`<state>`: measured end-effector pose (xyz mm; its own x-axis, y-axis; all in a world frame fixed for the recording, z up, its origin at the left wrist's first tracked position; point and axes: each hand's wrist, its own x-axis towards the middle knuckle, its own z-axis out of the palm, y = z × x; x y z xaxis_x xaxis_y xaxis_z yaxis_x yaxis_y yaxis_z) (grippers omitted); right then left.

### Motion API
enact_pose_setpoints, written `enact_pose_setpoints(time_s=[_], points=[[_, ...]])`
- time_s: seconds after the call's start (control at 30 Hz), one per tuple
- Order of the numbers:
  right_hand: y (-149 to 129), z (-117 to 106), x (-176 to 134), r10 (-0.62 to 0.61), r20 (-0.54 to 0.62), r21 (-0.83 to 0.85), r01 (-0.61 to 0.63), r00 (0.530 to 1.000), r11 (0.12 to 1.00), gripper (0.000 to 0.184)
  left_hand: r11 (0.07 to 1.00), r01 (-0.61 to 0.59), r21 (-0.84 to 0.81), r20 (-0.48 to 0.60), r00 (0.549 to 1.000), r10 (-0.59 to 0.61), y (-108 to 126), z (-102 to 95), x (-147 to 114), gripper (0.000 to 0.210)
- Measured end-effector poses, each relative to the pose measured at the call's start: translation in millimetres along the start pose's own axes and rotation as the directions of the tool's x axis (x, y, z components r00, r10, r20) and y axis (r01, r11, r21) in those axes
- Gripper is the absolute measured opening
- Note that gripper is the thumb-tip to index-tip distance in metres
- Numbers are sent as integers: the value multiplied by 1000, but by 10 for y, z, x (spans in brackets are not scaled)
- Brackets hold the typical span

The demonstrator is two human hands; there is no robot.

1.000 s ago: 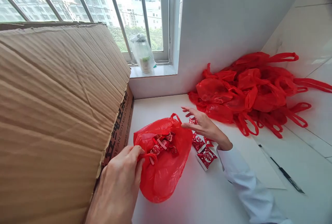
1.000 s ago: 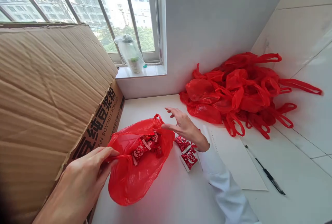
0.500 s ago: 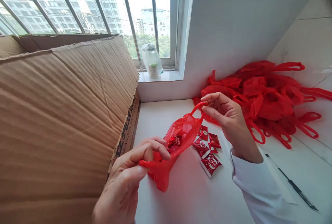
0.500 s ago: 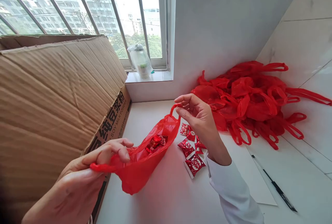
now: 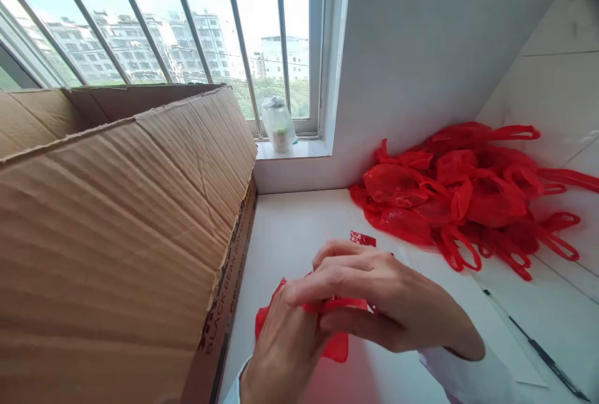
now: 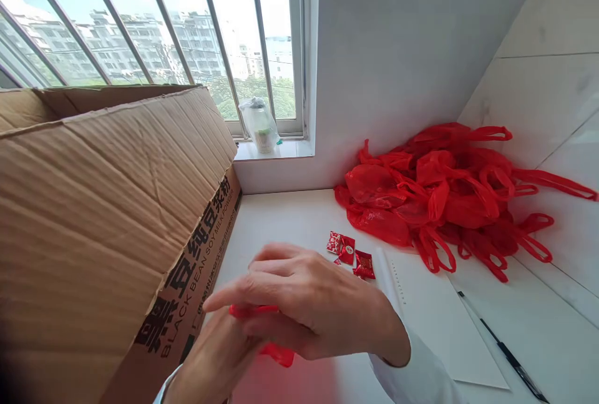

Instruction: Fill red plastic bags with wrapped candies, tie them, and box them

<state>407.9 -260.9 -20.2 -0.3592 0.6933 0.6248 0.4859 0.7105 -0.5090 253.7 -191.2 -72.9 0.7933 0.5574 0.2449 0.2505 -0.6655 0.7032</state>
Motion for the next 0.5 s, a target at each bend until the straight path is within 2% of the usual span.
enact_pose_setpoints(time_s=[0.07,0.13,0.2,0.27,0.3,0.37,0.43,0.47,0.5], points=[[94,-6,-27,69,-62,-8,-70,996,998,23,984,116,-133,119,988,-101,22,-22,12,42],[228,-25,-106,231,-157,-19,-236,960,971,25,927,247,-282,182,962,-201,51,-61,38,45],[356,-26,-195,379,-125,26,-379,917,925,20,878,289,-381,156,956,-247,70,-89,66,46],[442,8,-259,463,-54,121,-455,885,882,13,851,309,-425,140,951,-276,69,-98,88,48],[461,35,-278,493,-62,162,-479,868,863,13,843,317,-435,137,949,-286,61,-97,96,48],[449,86,-296,522,-187,199,-488,832,850,14,825,313,-471,130,949,-287,35,-99,111,43],[378,112,-305,467,-323,171,-435,823,884,8,791,299,-534,131,953,-272,0,-119,131,37],[329,112,-311,417,-342,145,-391,842,909,4,768,292,-570,143,956,-257,-18,-140,143,35],[279,105,-322,362,-306,115,-343,880,932,3,748,281,-601,160,959,-232,-35,-166,155,34]])
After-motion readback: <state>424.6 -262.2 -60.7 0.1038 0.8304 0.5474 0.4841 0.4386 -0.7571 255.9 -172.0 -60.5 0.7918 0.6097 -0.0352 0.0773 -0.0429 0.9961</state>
